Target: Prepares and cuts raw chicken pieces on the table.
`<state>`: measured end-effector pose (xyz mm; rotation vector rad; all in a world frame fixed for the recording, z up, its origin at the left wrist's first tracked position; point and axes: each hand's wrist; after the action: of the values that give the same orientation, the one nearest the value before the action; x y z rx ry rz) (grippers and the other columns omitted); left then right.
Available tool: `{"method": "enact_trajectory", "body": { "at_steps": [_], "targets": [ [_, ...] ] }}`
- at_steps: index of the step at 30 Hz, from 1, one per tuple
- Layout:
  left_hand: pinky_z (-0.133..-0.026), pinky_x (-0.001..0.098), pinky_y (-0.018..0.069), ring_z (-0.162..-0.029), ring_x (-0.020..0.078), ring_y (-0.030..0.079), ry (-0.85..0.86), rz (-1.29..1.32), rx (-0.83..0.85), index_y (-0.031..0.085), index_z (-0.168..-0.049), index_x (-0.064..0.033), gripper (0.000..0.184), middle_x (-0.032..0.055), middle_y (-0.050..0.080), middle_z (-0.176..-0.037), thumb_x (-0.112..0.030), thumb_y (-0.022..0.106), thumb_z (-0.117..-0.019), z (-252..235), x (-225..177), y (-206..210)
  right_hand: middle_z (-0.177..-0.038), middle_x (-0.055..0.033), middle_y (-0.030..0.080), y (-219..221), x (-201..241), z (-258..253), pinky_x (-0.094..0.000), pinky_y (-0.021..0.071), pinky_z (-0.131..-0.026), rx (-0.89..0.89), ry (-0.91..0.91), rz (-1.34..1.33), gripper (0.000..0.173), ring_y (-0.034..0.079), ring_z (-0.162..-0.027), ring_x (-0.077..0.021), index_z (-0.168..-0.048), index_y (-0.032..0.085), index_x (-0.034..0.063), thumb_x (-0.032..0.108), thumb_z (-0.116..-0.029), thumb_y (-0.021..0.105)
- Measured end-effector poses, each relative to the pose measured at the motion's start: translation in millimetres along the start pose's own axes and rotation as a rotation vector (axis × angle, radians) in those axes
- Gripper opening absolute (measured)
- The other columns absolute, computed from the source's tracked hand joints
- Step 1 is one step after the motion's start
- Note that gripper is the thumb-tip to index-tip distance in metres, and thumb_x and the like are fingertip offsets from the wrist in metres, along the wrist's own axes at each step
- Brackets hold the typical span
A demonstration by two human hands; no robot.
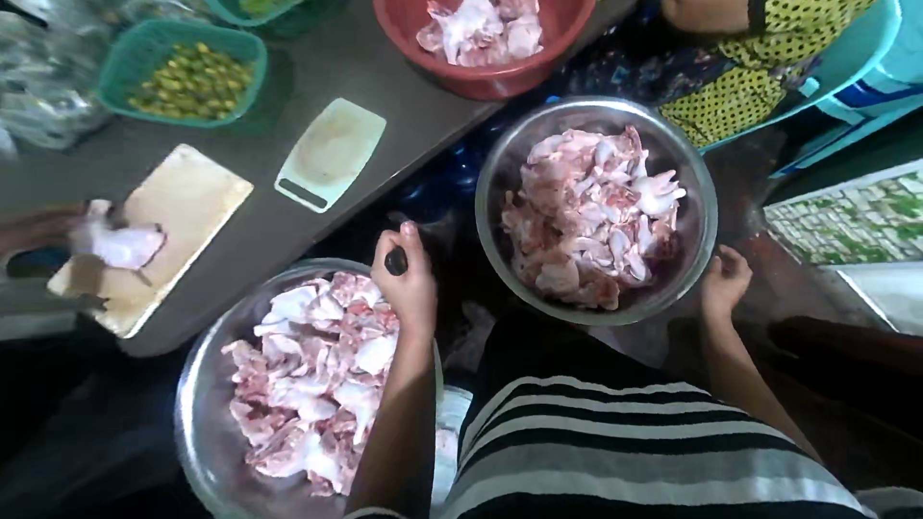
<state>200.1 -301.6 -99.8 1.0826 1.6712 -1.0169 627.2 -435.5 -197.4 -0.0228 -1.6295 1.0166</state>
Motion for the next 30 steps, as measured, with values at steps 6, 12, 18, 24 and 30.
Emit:
{"method": "enact_trajectory", "body": {
  "at_steps": [6, 12, 18, 24, 30],
  "targets": [
    [-0.052, 0.0219, 0.0484, -0.052, 0.0016, 0.049, -0.128, -0.052, 0.005, 0.050, -0.086, -0.0182, 0.027, -0.0115, 0.046, -0.063, -0.032, 0.049, -0.1088, -48.9, 43.3, -17.0, -0.123, -0.0261, 0.060, 41.2, 29.0, 14.0, -0.0383, 0.0537, -0.091, 0.142, 0.243, -0.079, 0.035, 0.063, -0.103, -0.0240, -0.133, 0.053, -0.0107, 0.007, -0.1033, 0.053],
    [-0.050, 0.0199, 0.0483, -0.050, 0.0001, 0.050, -0.171, 0.008, 0.047, 0.050, -0.084, -0.0211, 0.025, -0.0142, 0.047, -0.061, -0.029, 0.050, -0.1083, -75.0, 58.3, -12.4, -0.130, -0.0300, 0.061, 72.0, 50.2, 25.0, -0.0471, 0.0521, -0.100, 0.255, 0.232, 0.097, 0.039, 0.064, -0.114, -0.0351, -0.138, 0.051, -0.0101, 0.011, -0.1048, 0.052],
    [-0.050, 0.0189, 0.0470, -0.050, -0.0008, 0.049, -0.247, 0.016, -0.029, 0.049, -0.083, -0.0199, 0.026, -0.0149, 0.046, -0.060, -0.022, 0.048, -0.1079, -71.7, 58.7, -15.6, -0.131, -0.0270, 0.062, 126.0, 92.4, -19.6, -0.0520, 0.0523, -0.099, 0.427, 0.143, 0.110, 0.039, 0.066, -0.113, -0.0373, -0.142, 0.050, -0.0036, 0.014, -0.1069, 0.051],
    [-0.046, 0.0164, 0.0433, -0.046, -0.0032, 0.045, -0.238, 0.075, -0.194, 0.048, -0.082, -0.0231, 0.026, -0.0185, 0.044, -0.055, -0.017, 0.045, -0.1070, -60.3, 53.1, -30.6, -0.132, -0.0263, 0.063, 193.0, 107.8, -79.2, -0.0554, 0.0522, -0.100, 0.515, 0.124, 0.108, 0.040, 0.066, -0.115, -0.0389, -0.142, 0.052, -0.0018, 0.017, -0.1068, 0.053],
    [-0.045, 0.0149, 0.0438, -0.046, -0.0046, 0.047, -0.207, 0.036, -0.217, 0.050, -0.084, -0.0247, 0.023, -0.0204, 0.047, -0.057, -0.020, 0.048, -0.1065, -54.1, 41.1, -29.3, -0.134, -0.0311, 0.060, 243.4, 109.3, -126.6, -0.0646, 0.0442, -0.105, 0.594, 0.295, 0.364, 0.050, 0.058, -0.126, -0.0473, -0.143, 0.052, -0.0019, 0.033, -0.1079, 0.050]
  ]
}}
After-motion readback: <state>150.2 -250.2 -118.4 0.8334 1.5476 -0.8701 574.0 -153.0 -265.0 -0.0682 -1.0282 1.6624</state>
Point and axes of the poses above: each hand's wrist, its own z-axis away from the middle knuckle, its own y-axis out of the palm, x = y × z
